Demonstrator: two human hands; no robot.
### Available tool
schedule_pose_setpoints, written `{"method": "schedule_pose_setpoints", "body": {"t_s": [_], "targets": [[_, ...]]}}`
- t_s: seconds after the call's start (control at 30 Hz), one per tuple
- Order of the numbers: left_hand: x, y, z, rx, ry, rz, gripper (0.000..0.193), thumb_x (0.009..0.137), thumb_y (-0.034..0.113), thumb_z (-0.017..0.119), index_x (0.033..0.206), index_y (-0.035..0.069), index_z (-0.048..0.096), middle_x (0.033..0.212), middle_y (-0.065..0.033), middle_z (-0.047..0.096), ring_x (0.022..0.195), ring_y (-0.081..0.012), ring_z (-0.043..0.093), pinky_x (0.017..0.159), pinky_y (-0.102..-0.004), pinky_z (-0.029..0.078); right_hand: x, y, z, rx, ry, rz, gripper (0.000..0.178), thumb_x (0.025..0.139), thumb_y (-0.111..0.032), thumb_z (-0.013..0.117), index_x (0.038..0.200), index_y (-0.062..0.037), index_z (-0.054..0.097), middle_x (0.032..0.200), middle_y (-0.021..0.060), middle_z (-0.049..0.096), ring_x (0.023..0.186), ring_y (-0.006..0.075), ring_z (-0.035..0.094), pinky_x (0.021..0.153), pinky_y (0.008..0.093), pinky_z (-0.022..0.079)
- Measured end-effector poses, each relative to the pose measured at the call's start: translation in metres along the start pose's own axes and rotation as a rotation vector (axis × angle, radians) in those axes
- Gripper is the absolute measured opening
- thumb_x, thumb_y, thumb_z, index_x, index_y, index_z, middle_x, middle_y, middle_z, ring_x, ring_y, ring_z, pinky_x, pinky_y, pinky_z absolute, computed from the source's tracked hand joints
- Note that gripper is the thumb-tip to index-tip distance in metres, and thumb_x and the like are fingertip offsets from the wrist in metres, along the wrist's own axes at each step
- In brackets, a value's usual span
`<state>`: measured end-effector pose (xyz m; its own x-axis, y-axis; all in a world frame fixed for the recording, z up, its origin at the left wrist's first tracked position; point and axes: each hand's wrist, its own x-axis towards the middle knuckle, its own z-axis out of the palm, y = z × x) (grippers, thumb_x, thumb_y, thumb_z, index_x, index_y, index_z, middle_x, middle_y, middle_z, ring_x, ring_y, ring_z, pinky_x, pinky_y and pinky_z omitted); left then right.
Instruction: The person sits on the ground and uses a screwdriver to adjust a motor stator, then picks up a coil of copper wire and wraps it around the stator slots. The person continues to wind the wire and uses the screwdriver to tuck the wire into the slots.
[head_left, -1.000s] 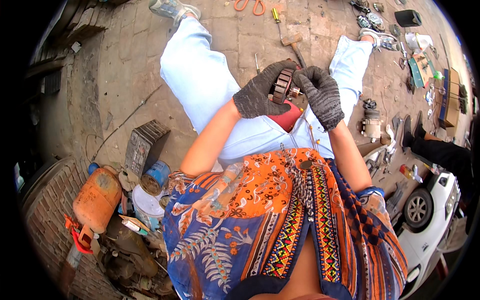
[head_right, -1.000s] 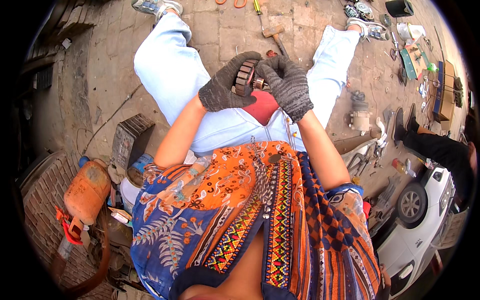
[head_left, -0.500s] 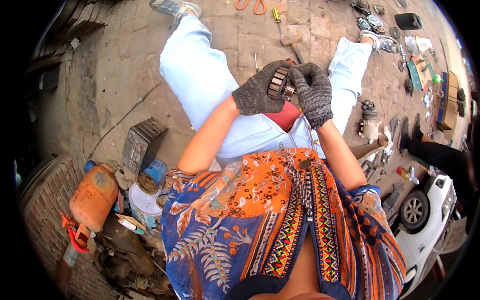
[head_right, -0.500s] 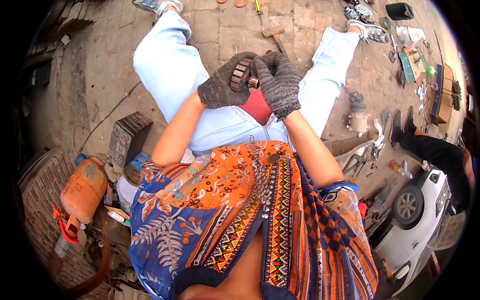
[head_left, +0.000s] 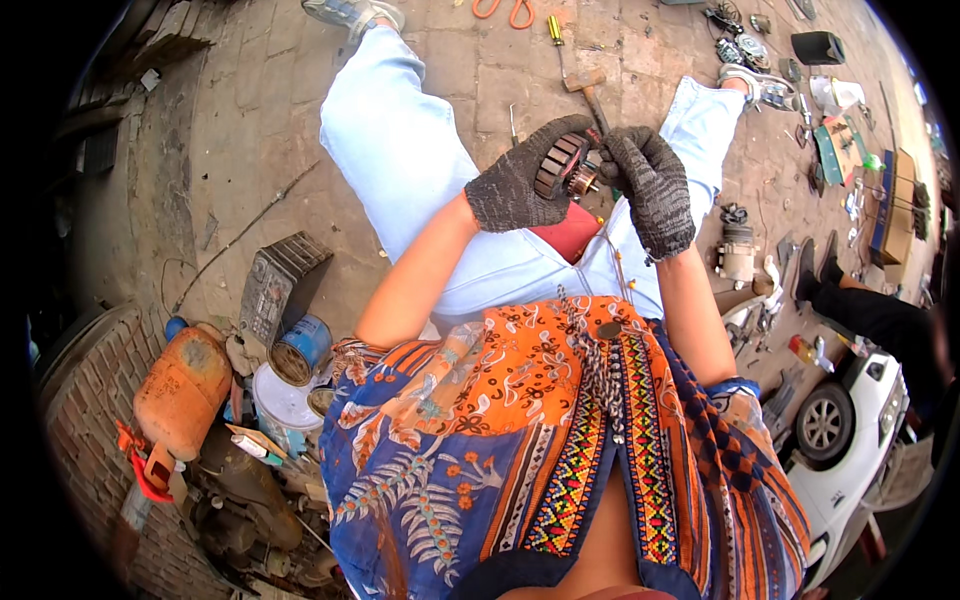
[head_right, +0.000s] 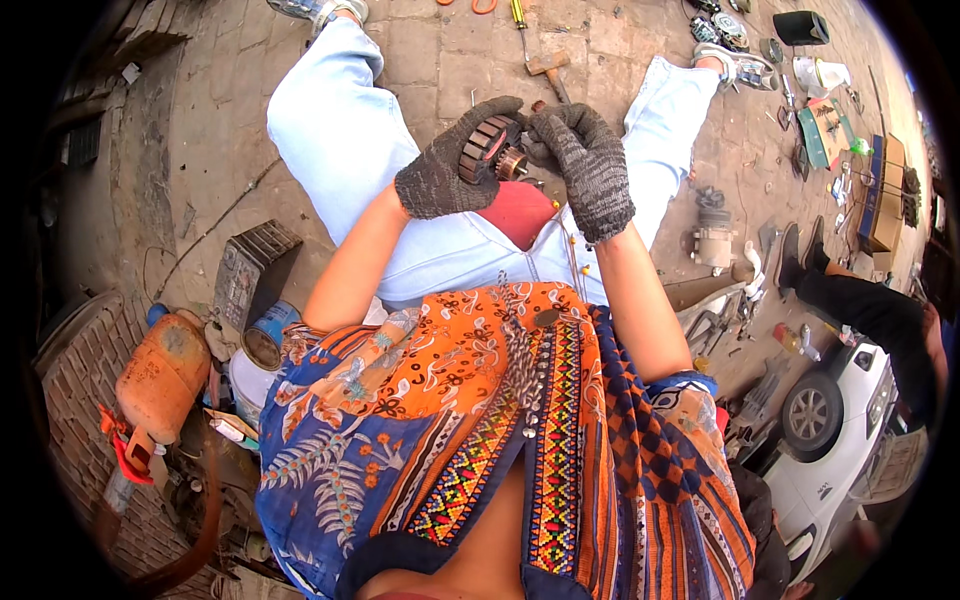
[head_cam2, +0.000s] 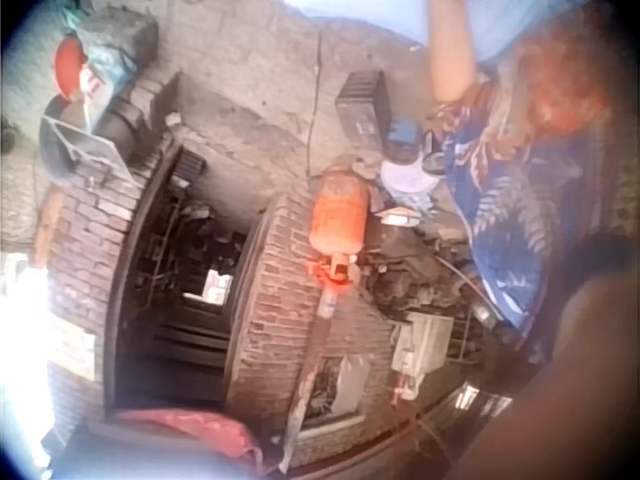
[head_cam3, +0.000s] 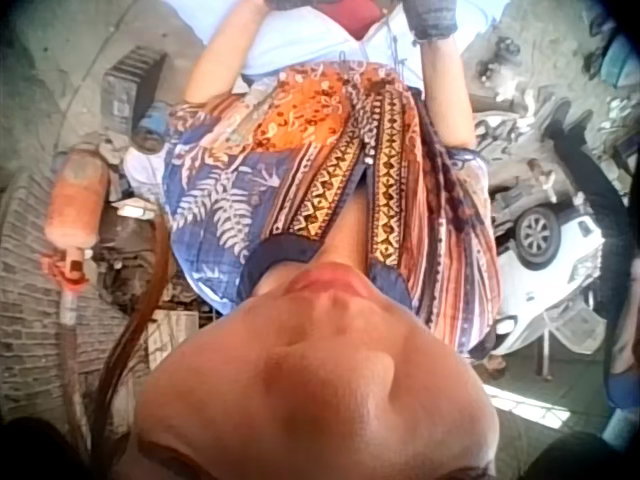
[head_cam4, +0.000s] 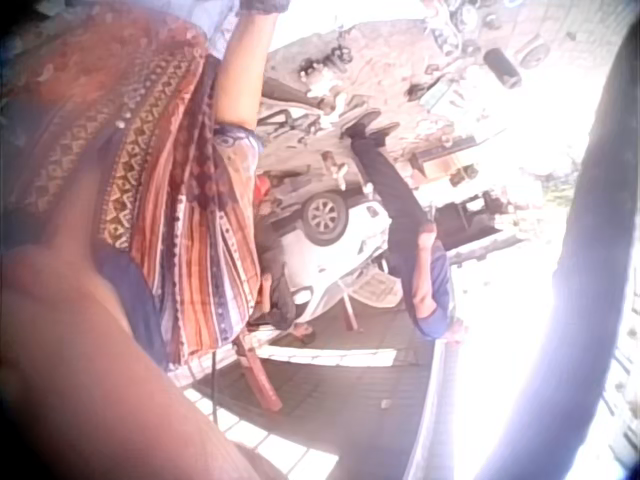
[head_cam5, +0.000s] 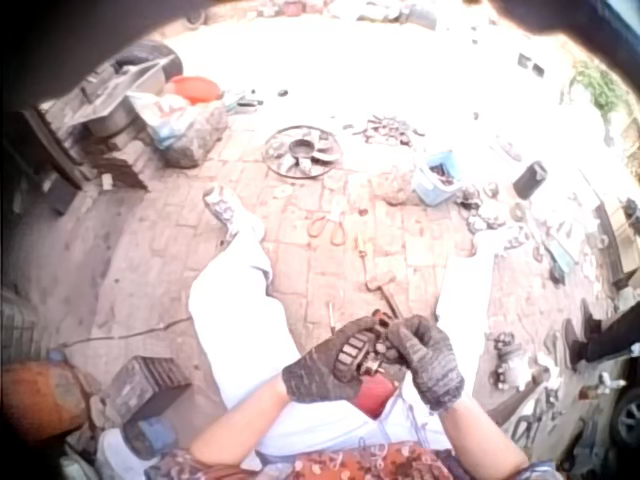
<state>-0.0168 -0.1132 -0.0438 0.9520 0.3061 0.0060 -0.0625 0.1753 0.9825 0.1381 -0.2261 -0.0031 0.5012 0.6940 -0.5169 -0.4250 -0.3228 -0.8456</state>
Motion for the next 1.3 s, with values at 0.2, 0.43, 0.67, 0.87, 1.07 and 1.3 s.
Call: {"method": "schedule_pose_setpoints", "body": {"t_s": [0.2,0.43,0.67,0.87,1.07,1.3], "targets": [[-0.001,-0.004,0.003,-0.01,0.037,0.013,0.079,0.066,-0.008,0.057,0.14,0.008,0.031,0.122,-0.0077,0.052,0.11,-0.0169,0.053,0.092,-0.0296,0.045,0.0,0.004,-0.005,-0.129,-0.113,-0.067,0.018,0.089,-0.015,0.061,0.098,-0.0001,0.059,0.091,0.009,0.065,0.082,0.0143,0.063,0.075,0.0266,0.053],[-0.002,0.003,0.001,0.039,0.03,-0.045,0.08,0.066,-0.007,0.059,0.139,0.009,0.031,0.121,-0.0079,0.053,0.108,-0.0164,0.054,0.09,-0.0295,0.047,-0.006,0.012,-0.01,-0.266,-0.138,-0.197,0.023,0.095,-0.018,0.051,0.104,0.0011,0.061,0.098,0.009,0.066,0.093,0.0151,0.061,0.085,0.0294,0.05],[-0.001,-0.005,0.002,0.061,0.052,-0.006,0.08,0.067,-0.008,0.06,0.14,0.009,0.031,0.118,-0.0079,0.053,0.103,-0.0167,0.056,0.088,-0.0293,0.049,-0.005,0.008,-0.008,-0.376,-0.298,-0.382,0.028,0.098,-0.019,0.044,0.11,0.0001,0.06,0.105,0.012,0.064,0.097,0.0193,0.061,0.09,0.0309,0.047],[-0.002,-0.017,0.0,0.17,0.104,0.042,0.08,0.068,-0.009,0.059,0.14,0.01,0.031,0.115,-0.0074,0.053,0.098,-0.0155,0.058,0.084,-0.0281,0.05,0.004,0.028,-0.024,-0.873,-0.275,-0.728,0.03,0.098,-0.021,0.043,0.108,0.0011,0.06,0.103,0.0123,0.064,0.098,0.0205,0.061,0.089,0.0331,0.046],[0.0,-0.011,-0.002,0.031,0.058,0.029,0.08,0.069,-0.007,0.062,0.141,0.01,0.031,0.119,-0.0072,0.052,0.107,-0.017,0.055,0.088,-0.0312,0.05,-0.007,0.016,-0.01,-0.335,-0.073,-0.331,0.041,0.1,-0.03,0.038,0.103,0.0026,0.062,0.096,0.0127,0.066,0.091,0.022,0.063,0.087,0.0326,0.047],[-0.001,-0.01,-0.02,-0.616,0.269,0.05,0.076,0.071,0.003,0.072,0.137,0.005,0.034,0.117,-0.0102,0.054,0.108,-0.0244,0.057,0.089,-0.0383,0.053,0.026,0.024,-0.027,-0.018,0.115,-0.067,0.038,0.097,-0.033,0.045,0.103,0.0006,0.062,0.094,0.0119,0.067,0.081,0.0192,0.064,0.078,0.0317,0.051]]}}
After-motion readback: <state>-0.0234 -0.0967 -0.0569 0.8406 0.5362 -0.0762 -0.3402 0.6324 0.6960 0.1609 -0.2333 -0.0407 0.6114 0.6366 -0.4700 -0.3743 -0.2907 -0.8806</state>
